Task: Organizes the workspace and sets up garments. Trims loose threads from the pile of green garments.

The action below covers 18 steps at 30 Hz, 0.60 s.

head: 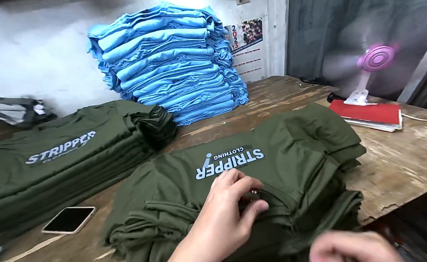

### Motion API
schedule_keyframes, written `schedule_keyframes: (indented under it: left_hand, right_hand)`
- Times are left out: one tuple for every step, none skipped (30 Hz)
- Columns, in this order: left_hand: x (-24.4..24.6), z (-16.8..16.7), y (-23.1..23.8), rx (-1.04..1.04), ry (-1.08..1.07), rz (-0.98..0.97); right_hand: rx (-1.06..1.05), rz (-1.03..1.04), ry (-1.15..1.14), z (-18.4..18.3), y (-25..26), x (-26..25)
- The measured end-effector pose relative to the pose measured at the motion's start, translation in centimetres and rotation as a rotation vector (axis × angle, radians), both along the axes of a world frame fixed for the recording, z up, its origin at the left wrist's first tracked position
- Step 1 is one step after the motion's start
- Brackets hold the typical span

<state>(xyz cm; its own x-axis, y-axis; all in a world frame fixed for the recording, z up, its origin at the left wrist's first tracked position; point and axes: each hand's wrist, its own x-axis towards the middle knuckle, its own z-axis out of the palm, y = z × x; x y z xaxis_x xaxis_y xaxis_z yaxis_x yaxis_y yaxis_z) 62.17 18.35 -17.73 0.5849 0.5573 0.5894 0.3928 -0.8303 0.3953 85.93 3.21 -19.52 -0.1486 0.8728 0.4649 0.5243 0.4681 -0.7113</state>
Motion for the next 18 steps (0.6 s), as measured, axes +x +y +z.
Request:
schedule_keyframes:
  left_hand:
    - [0.0,0.2,0.0,0.013,0.011,-0.006]
    - [0.2,0.5,0.0,0.029,0.019,-0.014]
    - [0.4,0.6,0.0,0.06,0.017,-0.016]
    - [0.7,0.8,0.0,0.111,0.014,-0.005]
    - [1.0,0.8,0.0,0.182,0.013,0.013]
    - [1.3,0.8,0.1,0.259,0.014,0.025]
    - [1.5,0.9,0.1,0.328,0.018,0.029]
    - [1.7,1.0,0.1,0.384,0.022,0.021]
    - [1.8,1.1,0.0,0.426,0.025,0.006]
    - [1.7,1.2,-0.2,0.46,0.028,-0.014]
    - [1.7,1.2,-0.3,0.488,0.033,-0.038]
    - [1.7,1.2,-0.5,0.513,0.043,-0.063]
    - [1.8,1.1,-0.7,0.536,0.056,-0.089]
    - [2.0,1.1,-0.8,0.558,0.071,-0.111]
    - [2.3,1.0,-0.9,0.579,0.09,-0.128]
    - [2.7,0.9,-1.0,0.598,0.111,-0.144]
    - [3.0,0.8,-1.1,0.611,0.132,-0.159]
    - [3.2,0.7,-1.0,0.612,0.148,-0.172]
  right_hand:
    - [0.059,-0.222,0.061,0.2,0.3,-1.0]
    - [0.125,-0.42,0.091,0.1,1.2,-1.9]
    - [0.177,-0.551,0.098,-0.4,2.3,-2.5]
    - [0.209,-0.619,0.088,-1.1,3.4,-2.9]
    - [0.232,-0.651,0.07,-2.0,4.2,-3.3]
    - [0.255,-0.675,0.054,-2.9,4.7,-3.7]
    - [0.276,-0.686,0.051,-3.4,4.8,-4.1]
    - [0.293,-0.682,0.065,-3.5,4.5,-4.4]
    - [0.299,-0.666,0.087,-3.5,4.1,-4.6]
    - [0.304,-0.65,0.113,-3.5,3.6,-4.8]
    - [0.313,-0.637,0.14,-3.5,3.2,-4.9]
    - [0.327,-0.634,0.164,-3.6,3.0,-5.0]
    - [0.345,-0.634,0.184,-3.7,2.9,-5.1]
    - [0.362,-0.631,0.199,-3.8,2.8,-5.1]
    - [0.376,-0.626,0.203,-3.9,2.8,-5.2]
    - [0.39,-0.622,0.195,-3.9,2.9,-5.3]
    - [0.406,-0.617,0.174,-4.0,2.9,-5.5]
    - [0.422,-0.613,0.139,-4.1,3.0,-5.6]
